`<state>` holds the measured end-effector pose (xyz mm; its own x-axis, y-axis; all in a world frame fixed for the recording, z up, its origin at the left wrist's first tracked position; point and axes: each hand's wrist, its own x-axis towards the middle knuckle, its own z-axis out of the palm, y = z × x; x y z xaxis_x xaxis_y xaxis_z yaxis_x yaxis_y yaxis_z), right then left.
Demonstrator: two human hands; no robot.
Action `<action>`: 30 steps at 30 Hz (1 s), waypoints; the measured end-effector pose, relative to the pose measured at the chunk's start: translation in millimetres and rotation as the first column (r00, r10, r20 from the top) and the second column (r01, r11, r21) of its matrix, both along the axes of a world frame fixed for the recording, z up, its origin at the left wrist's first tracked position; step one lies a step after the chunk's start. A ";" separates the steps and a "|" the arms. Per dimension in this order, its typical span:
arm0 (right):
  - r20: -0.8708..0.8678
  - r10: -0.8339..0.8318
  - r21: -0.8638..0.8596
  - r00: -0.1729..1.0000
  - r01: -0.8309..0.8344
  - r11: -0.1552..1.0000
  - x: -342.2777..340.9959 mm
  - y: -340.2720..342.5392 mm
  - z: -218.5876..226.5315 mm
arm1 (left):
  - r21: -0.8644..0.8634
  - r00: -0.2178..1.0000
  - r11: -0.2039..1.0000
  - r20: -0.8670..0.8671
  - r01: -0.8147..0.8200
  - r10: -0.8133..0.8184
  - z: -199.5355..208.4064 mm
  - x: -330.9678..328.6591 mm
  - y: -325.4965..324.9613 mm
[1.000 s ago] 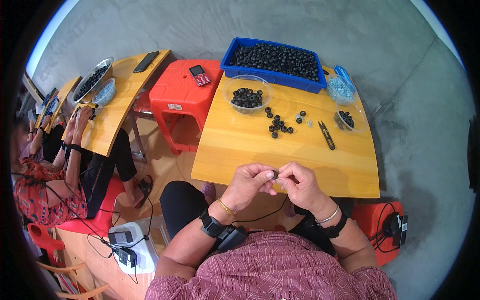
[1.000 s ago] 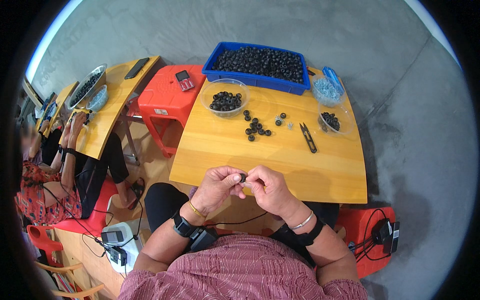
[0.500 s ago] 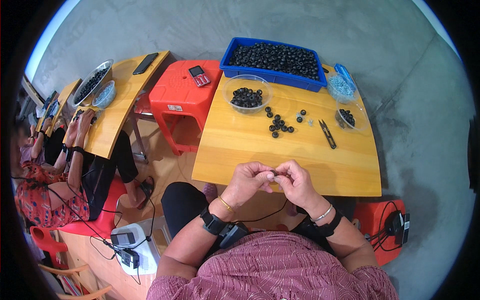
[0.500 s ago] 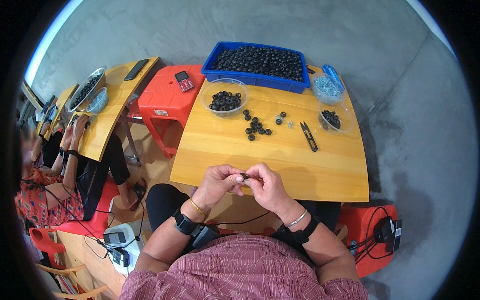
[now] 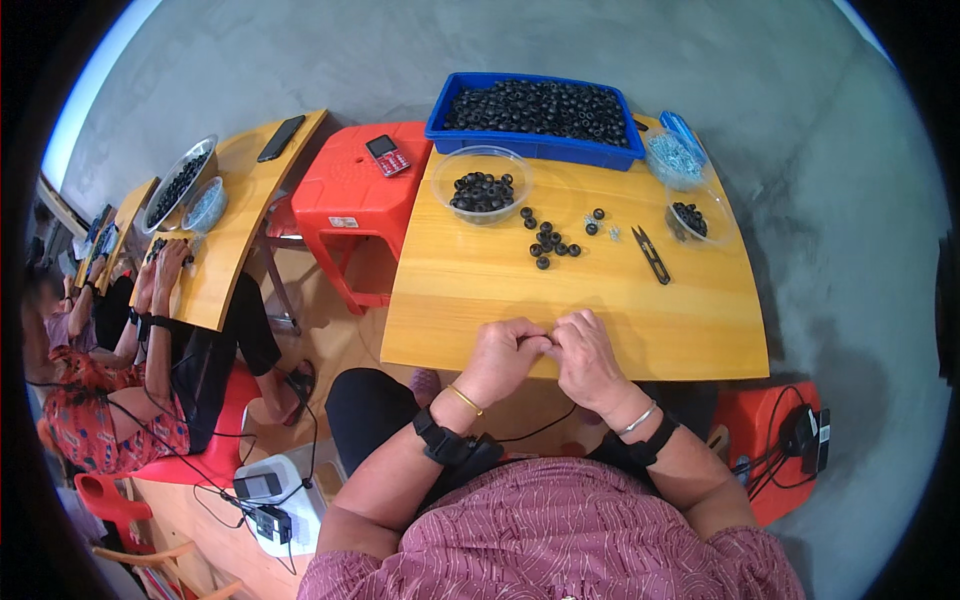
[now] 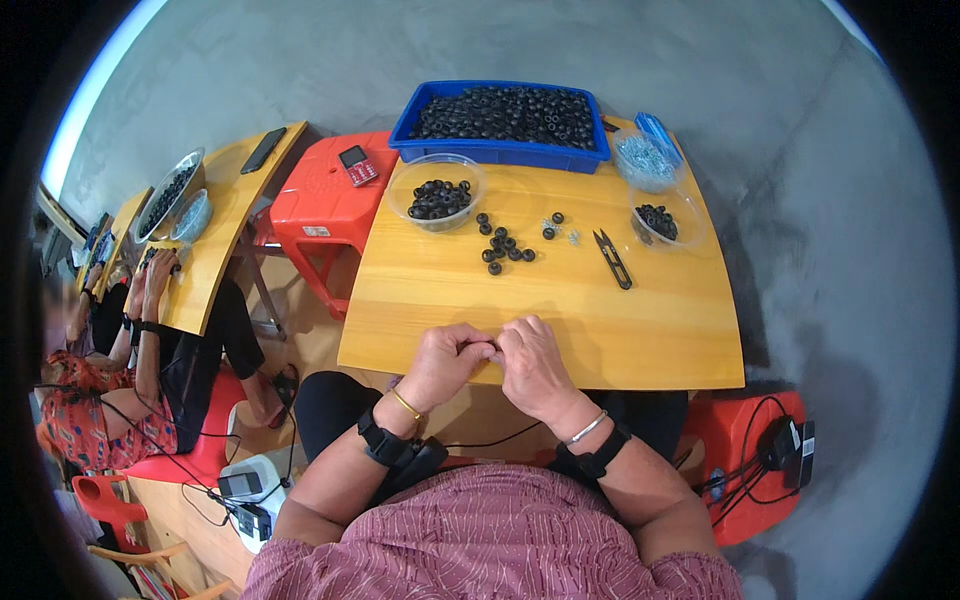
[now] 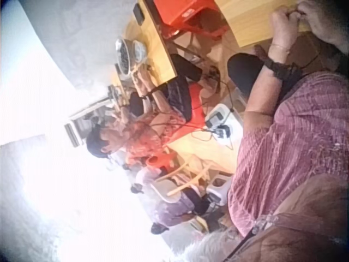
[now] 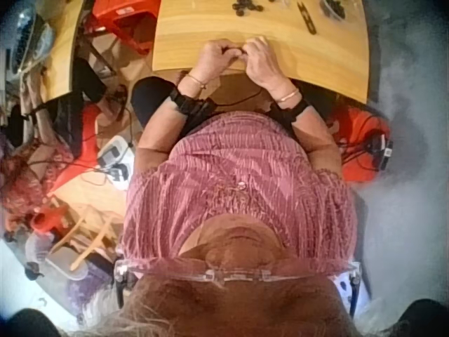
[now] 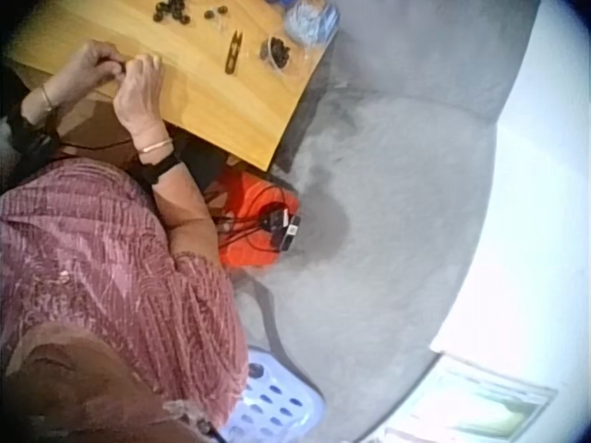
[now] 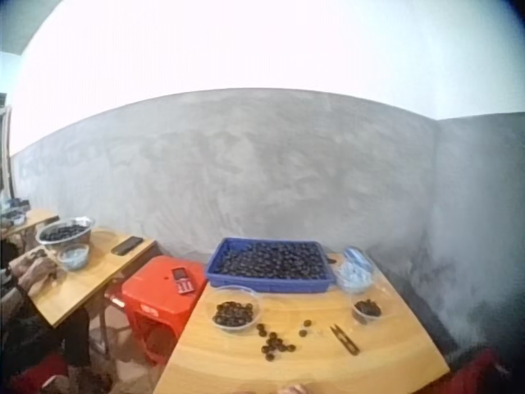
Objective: The person picks up a black plastic component and a small metal spring by hand, inserts the spring into the component, and places the assembled unit onto the table. They repeat this process, occasionally reaching into a blue bin for more components or a plastic bowl for springs.
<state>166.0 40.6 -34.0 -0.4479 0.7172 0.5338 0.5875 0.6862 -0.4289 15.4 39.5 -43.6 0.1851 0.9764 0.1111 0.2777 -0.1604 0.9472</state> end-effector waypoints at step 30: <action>-0.505 -0.036 -0.415 0.862 -0.206 0.886 7.9 -0.6 4.7 | -0.518 0.683 0.770 0.715 0.373 0.150 19.9 -7.5 -0.2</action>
<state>173.9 40.0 -29.4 -0.2874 0.8982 0.3325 0.1670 0.3888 -0.9060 7.9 39.3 -23.8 0.4212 0.8481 -0.3215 -0.4648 0.5062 0.7264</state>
